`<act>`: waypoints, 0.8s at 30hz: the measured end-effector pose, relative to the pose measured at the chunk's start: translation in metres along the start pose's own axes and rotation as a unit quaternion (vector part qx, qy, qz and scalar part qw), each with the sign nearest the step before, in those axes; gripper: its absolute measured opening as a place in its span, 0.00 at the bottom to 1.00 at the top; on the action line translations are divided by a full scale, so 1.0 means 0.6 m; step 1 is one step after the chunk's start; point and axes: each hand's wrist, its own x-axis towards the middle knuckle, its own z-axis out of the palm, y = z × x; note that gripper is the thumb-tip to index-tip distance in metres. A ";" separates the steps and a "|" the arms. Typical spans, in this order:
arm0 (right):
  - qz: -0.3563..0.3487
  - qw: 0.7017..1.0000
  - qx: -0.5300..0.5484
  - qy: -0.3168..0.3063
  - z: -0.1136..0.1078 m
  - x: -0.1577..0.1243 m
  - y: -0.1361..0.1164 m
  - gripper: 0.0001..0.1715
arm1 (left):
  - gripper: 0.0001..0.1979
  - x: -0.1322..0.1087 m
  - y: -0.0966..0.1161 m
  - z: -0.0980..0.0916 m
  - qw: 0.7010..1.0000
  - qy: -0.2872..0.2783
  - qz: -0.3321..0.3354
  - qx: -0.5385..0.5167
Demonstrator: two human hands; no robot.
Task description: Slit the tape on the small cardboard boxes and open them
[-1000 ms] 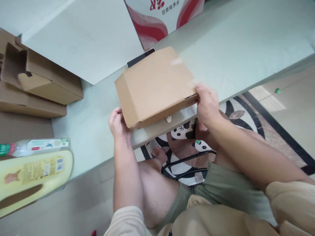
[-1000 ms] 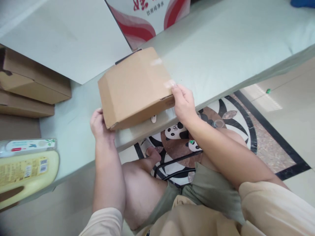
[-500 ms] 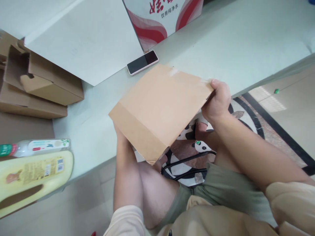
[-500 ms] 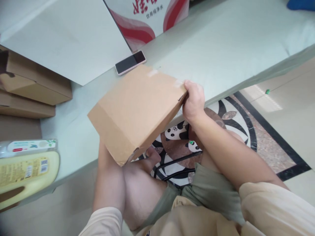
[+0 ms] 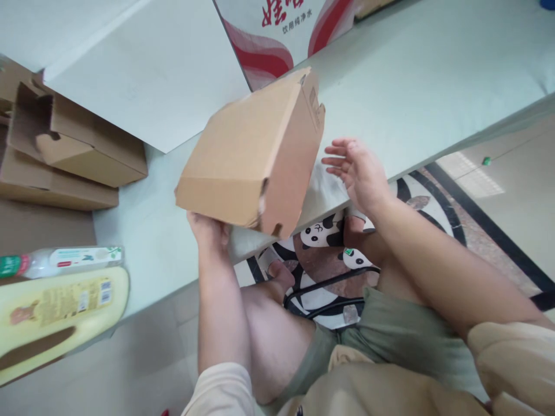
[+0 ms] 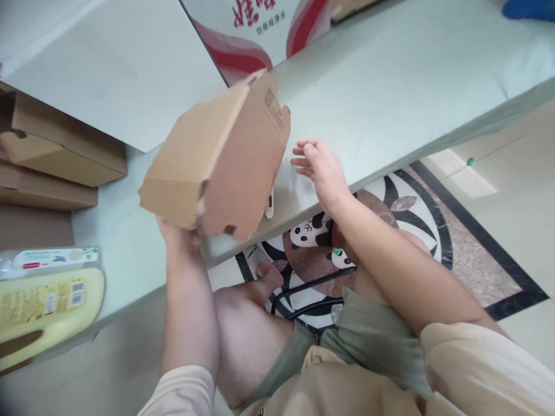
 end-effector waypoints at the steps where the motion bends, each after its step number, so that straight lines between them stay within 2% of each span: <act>1: 0.028 0.999 0.013 -0.035 0.003 -0.004 -0.002 0.30 | 0.27 -0.001 0.004 0.007 1.000 0.009 0.022 -0.005; 3: 0.071 0.994 0.032 -0.078 0.007 -0.011 -0.006 0.36 | 0.27 -0.002 0.011 0.018 0.997 0.019 0.070 -0.010; 6: 0.104 0.990 0.041 -0.084 0.009 -0.013 -0.009 0.38 | 0.19 -0.005 0.017 0.020 0.995 0.014 0.096 -0.003; 8: 0.113 0.990 0.036 -0.074 0.008 -0.010 -0.010 0.36 | 0.16 -0.006 0.017 0.014 0.997 0.003 0.081 0.001; 10: 0.118 0.991 0.025 -0.057 0.005 -0.005 -0.011 0.32 | 0.18 -0.007 0.014 0.006 0.997 -0.025 0.075 0.023; 13: 0.149 0.988 0.017 -0.036 0.000 0.001 -0.014 0.27 | 0.21 -0.009 0.012 -0.003 0.988 -0.076 0.100 0.093; 16: 0.183 0.983 0.022 -0.023 -0.003 0.005 -0.013 0.22 | 0.21 -0.013 0.014 -0.005 0.983 -0.097 0.103 0.118; 18: 0.173 0.985 0.021 -0.004 -0.004 0.006 -0.010 0.19 | 0.18 -0.016 0.017 -0.004 0.985 -0.098 0.092 0.106; 21: 0.114 0.993 0.010 0.004 -0.001 0.006 -0.005 0.19 | 0.09 -0.019 0.019 -0.001 0.986 -0.083 0.105 0.100; 22: 0.090 0.996 0.002 -0.007 0.000 0.005 -0.005 0.20 | 0.11 -0.018 0.019 0.001 0.986 -0.072 0.113 0.095; 24: 0.044 0.998 -0.018 -0.042 0.003 0.002 -0.004 0.22 | 0.23 -0.016 0.019 0.004 0.989 -0.044 0.121 0.076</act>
